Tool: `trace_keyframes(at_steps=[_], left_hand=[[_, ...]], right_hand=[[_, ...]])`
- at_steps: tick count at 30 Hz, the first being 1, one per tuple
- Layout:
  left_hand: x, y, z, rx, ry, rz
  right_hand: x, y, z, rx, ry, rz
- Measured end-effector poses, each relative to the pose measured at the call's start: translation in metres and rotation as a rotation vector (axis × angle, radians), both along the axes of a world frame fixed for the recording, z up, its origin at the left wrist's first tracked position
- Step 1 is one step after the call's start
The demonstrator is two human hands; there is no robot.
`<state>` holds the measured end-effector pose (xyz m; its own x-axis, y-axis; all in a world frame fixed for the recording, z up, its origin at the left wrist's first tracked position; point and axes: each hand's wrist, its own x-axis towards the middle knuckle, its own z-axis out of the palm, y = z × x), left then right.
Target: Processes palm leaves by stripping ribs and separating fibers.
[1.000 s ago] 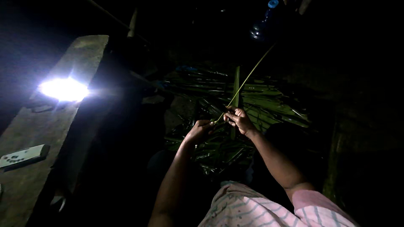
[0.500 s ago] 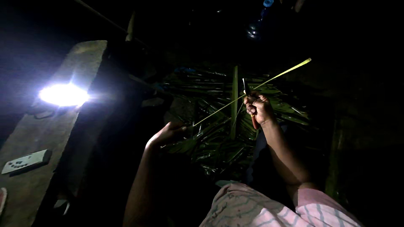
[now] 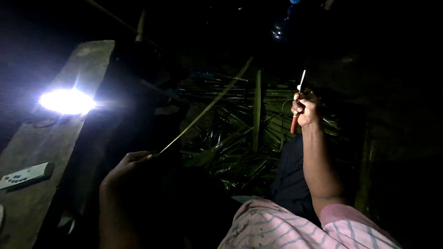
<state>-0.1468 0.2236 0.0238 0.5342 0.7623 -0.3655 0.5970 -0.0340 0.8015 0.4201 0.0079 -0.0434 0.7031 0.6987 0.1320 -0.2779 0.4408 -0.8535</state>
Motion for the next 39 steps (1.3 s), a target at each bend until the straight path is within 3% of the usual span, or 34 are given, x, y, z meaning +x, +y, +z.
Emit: trace_keyframes(at_steps=[3,7,10,14,17,21,28,34,39], left_hand=[[0.002,-0.005,-0.004,0.089,-0.002,0.022],[0.079,-0.030,-0.008,0.376,-0.031,0.095],[0.145,-0.048,-0.028,0.535,-0.031,0.049],[0.212,-0.083,-0.052,0.710,-0.014,-0.036],[0.237,-0.105,-0.064,0.794,-0.020,-0.055],[0.244,-0.113,-0.076,0.950,-0.024,-0.073],[0.219,-0.104,-0.072,1.003,-0.025,-0.100],[0.228,-0.106,-0.079,1.083,-0.067,-0.049],[0.220,-0.109,-0.080,1.097,-0.053,-0.091]], right_hand=[[-0.005,0.001,0.003,-0.048,-0.047,0.004],[-0.069,0.012,0.002,-0.256,-0.153,0.272],[-0.114,0.032,-0.012,-0.293,-0.140,0.486],[-0.146,0.041,-0.019,-0.357,-0.256,0.571],[-0.155,0.043,-0.024,-0.390,-0.208,0.607],[-0.158,0.040,-0.021,-0.389,-0.114,0.517],[-0.122,0.043,-0.018,-0.259,0.009,0.418],[-0.145,0.041,-0.017,-0.334,-0.136,0.577],[-0.136,0.041,-0.016,-0.310,-0.040,0.429]])
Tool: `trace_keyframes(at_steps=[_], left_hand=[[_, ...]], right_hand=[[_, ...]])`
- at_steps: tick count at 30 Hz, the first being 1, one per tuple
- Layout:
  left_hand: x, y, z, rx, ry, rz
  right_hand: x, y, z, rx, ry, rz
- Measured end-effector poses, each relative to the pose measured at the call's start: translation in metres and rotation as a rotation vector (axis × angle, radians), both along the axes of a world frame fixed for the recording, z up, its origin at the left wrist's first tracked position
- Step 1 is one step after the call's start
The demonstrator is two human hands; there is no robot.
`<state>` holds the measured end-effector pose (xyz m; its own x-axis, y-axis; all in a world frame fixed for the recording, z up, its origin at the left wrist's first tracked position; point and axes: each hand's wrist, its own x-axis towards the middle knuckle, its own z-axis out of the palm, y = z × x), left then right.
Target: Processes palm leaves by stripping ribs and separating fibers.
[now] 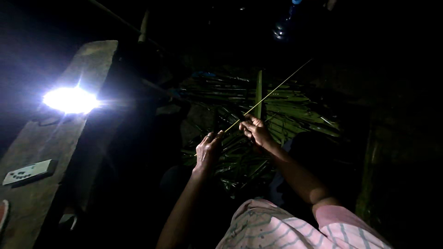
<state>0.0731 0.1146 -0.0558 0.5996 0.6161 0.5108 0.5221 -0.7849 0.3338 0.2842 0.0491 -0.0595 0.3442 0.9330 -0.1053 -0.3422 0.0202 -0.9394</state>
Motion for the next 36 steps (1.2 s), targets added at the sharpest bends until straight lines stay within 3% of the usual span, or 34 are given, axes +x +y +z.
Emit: trace_keyframes(at_steps=[7,17,25,29,32,36], left_hand=[[-0.047,0.017,0.012,0.022,0.019,-0.029],[-0.137,0.039,0.033,0.154,0.002,0.099],[-0.215,0.054,0.017,-0.025,-0.156,0.282],[-0.176,0.056,0.019,-0.153,-0.422,0.335],[-0.113,0.049,0.035,-0.351,-0.585,0.346],[-0.036,0.035,0.033,-0.497,-0.752,0.153]], right_hand=[[0.040,-0.007,0.013,0.029,0.172,-0.246],[0.090,-0.021,0.016,0.163,0.203,-0.376],[0.119,-0.030,0.013,0.218,0.232,-0.490],[0.095,-0.027,0.012,0.133,0.126,-0.373],[0.052,-0.017,0.008,-0.020,0.057,-0.116],[0.004,-0.011,-0.005,-0.055,0.068,0.269]])
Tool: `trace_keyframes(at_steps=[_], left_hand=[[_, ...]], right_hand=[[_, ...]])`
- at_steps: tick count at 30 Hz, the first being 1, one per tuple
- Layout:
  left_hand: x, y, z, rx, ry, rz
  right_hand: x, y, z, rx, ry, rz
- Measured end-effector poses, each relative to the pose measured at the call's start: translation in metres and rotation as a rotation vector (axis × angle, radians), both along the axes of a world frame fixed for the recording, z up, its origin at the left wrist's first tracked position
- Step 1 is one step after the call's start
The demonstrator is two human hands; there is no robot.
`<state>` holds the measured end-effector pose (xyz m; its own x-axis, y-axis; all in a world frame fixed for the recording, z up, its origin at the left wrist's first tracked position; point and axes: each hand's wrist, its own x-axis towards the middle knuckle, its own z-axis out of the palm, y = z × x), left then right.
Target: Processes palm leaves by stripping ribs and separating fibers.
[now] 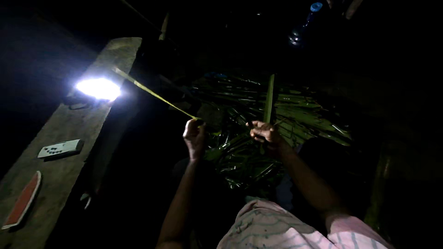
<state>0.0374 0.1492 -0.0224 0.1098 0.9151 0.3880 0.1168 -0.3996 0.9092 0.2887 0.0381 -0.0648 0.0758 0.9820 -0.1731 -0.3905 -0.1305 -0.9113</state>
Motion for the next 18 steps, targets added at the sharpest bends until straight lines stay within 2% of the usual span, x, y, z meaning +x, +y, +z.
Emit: trace_keyframes(at_steps=[3,6,8,10,15,18], left_hand=[[0.044,-0.018,-0.023,-0.195,-0.196,-0.103],[0.070,-0.034,-0.046,-0.474,-0.400,-0.122],[0.076,-0.041,-0.053,-0.592,-0.427,-0.150],[0.074,-0.043,-0.054,-0.601,-0.395,-0.199],[0.062,-0.044,-0.046,-0.511,-0.389,-0.219],[0.061,-0.042,-0.052,-0.391,-0.409,-0.169]], right_hand=[[-0.023,-0.001,-0.004,-0.029,0.073,0.134],[-0.032,0.000,-0.009,-0.084,0.201,0.073],[-0.031,0.003,-0.016,-0.156,0.291,-0.025],[-0.028,0.008,-0.019,-0.227,0.327,-0.141],[-0.003,0.016,-0.018,-0.294,0.202,-0.273],[0.000,0.013,-0.016,-0.251,0.182,-0.260]])
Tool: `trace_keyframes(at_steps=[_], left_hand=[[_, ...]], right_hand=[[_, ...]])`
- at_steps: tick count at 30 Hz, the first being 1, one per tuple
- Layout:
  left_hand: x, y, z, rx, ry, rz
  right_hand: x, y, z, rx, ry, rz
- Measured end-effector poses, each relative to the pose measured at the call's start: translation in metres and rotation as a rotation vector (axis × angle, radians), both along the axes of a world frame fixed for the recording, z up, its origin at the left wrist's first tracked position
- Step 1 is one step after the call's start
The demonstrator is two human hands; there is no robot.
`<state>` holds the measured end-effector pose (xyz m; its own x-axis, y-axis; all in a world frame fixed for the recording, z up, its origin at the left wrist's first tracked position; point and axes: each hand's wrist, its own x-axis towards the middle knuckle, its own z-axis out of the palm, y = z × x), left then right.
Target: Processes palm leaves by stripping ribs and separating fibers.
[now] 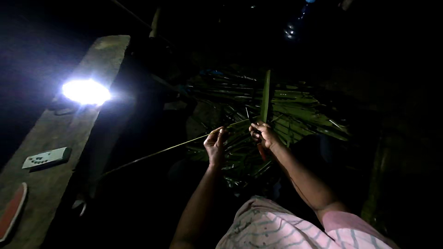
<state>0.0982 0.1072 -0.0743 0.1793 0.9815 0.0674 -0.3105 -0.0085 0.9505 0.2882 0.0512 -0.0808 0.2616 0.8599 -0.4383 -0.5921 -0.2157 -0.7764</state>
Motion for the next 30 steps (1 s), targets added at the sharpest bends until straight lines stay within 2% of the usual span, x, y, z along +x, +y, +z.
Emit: trace_keyframes(at_steps=[4,8,13,22,26,30], left_hand=[[0.006,-0.001,-0.012,0.124,-0.008,0.018],[0.011,-0.008,-0.018,0.153,0.038,0.003],[0.012,-0.015,-0.016,0.115,0.065,-0.002],[-0.002,-0.008,-0.001,0.192,0.035,0.065],[-0.023,-0.002,0.015,0.196,0.091,0.183],[-0.061,0.011,0.031,0.236,0.157,0.376]], right_hand=[[-0.024,-0.009,0.009,0.136,-0.050,0.207],[-0.051,-0.013,0.009,0.192,0.030,0.255],[-0.054,-0.009,0.007,0.081,0.088,0.100],[-0.034,-0.006,0.008,0.090,0.051,0.040],[-0.006,0.005,-0.006,0.029,0.183,-0.149],[0.027,0.009,-0.039,-0.106,0.122,-0.323]])
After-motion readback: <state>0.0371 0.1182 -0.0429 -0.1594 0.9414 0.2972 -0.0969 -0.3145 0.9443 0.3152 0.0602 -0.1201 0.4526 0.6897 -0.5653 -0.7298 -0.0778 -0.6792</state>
